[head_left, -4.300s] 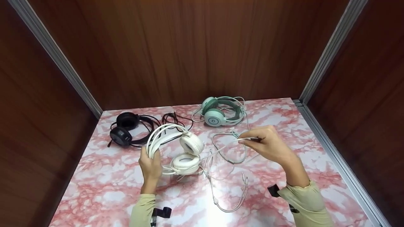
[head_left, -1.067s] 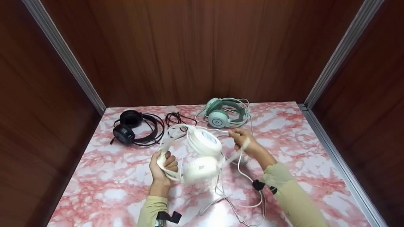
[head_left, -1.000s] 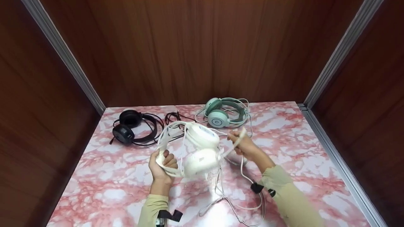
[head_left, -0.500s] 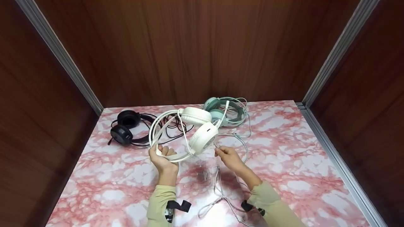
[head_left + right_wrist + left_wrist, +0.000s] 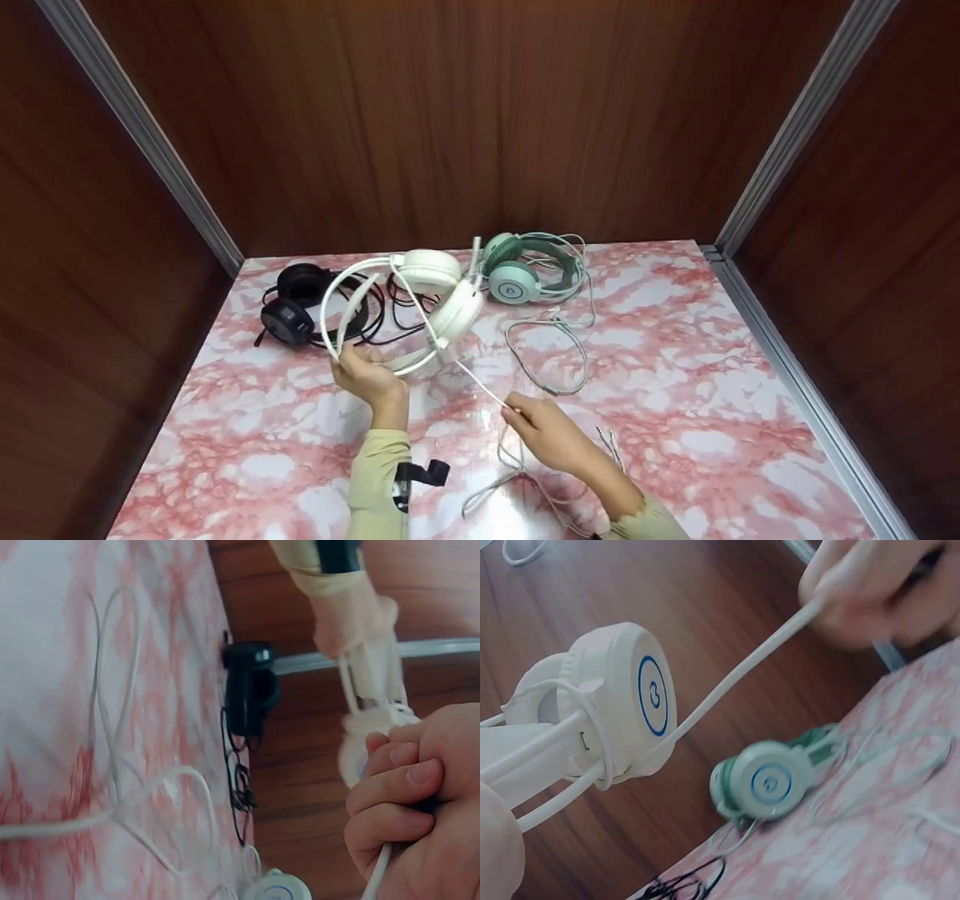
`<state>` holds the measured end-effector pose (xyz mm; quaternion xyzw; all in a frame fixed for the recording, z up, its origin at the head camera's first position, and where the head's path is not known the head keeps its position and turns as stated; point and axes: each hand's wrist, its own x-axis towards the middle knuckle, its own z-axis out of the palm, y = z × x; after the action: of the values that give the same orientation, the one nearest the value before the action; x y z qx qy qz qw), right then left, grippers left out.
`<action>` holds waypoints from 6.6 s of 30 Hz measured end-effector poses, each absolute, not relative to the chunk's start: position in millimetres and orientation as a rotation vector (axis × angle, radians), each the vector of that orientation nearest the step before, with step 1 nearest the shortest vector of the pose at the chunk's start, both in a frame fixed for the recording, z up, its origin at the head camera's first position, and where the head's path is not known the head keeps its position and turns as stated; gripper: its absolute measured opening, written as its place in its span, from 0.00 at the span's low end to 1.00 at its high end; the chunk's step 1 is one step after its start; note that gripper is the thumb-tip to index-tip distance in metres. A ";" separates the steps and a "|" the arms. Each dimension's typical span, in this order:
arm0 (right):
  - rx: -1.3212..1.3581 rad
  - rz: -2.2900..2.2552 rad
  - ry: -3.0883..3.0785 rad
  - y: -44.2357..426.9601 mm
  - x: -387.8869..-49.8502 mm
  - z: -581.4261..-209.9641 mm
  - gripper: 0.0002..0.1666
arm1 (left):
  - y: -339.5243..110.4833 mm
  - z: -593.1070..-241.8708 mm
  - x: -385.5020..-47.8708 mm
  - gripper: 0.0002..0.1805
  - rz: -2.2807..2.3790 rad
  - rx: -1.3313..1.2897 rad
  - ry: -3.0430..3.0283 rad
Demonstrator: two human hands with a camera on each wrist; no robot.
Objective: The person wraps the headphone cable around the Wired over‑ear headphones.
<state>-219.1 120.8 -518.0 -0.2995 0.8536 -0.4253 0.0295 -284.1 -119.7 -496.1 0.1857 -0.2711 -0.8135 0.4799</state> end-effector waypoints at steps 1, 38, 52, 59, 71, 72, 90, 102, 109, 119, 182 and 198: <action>-0.939 -1.295 2.625 124.2 -216.7 -516.7 0.14 | -122.6 -496.5 -284.3 0.14 -1.960 0.462 -0.675; -1.407 -1.154 2.981 184.4 -290.0 -408.0 0.04 | -192.1 -465.6 -263.4 0.08 -1.128 -0.265 -2.135; -1.269 -1.531 2.925 181.3 -329.8 -434.6 0.07 | -187.9 -487.0 -253.2 0.06 -2.439 -0.709 -1.620; -1.207 -1.626 2.768 174.9 -331.9 -448.8 0.02 | -179.8 -504.8 -252.7 0.10 -3.070 -0.711 -1.083; -0.627 -1.797 2.369 143.1 -305.0 -497.1 0.14 | -122.5 -490.4 -251.3 0.12 -3.091 -0.013 -0.329; -0.600 -1.788 2.360 138.6 -301.5 -506.6 0.14 | -117.3 -487.0 -252.4 0.13 -3.025 0.060 -0.338; -0.859 -1.177 2.484 133.4 -231.2 -541.7 0.12 | -136.2 -465.1 -276.2 0.11 -2.286 0.406 -0.316; -0.885 -1.501 2.592 178.5 -227.4 -549.1 0.25 | -212.2 -450.8 -277.1 0.15 -2.020 0.509 -0.215; -1.041 -1.233 2.785 169.6 -214.5 -537.8 0.25 | -210.5 -453.8 -279.3 0.18 -1.887 0.545 -0.356; -1.347 -1.046 2.964 170.6 -207.4 -486.7 0.21 | -196.7 -466.4 -282.2 0.05 -1.531 0.445 -1.021; -0.912 -1.409 2.561 140.5 -251.6 -558.3 0.19 | -132.1 -467.3 -271.1 0.08 -2.417 0.474 -0.221; -1.070 -1.209 2.654 128.6 -223.3 -530.1 0.19 | -131.3 -472.0 -275.6 0.14 -2.150 0.410 -0.431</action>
<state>-223.3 128.6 -530.1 -0.3443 0.8542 -0.3892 0.0175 -275.6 -131.3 -472.0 0.1650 -0.1735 -0.8656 0.4398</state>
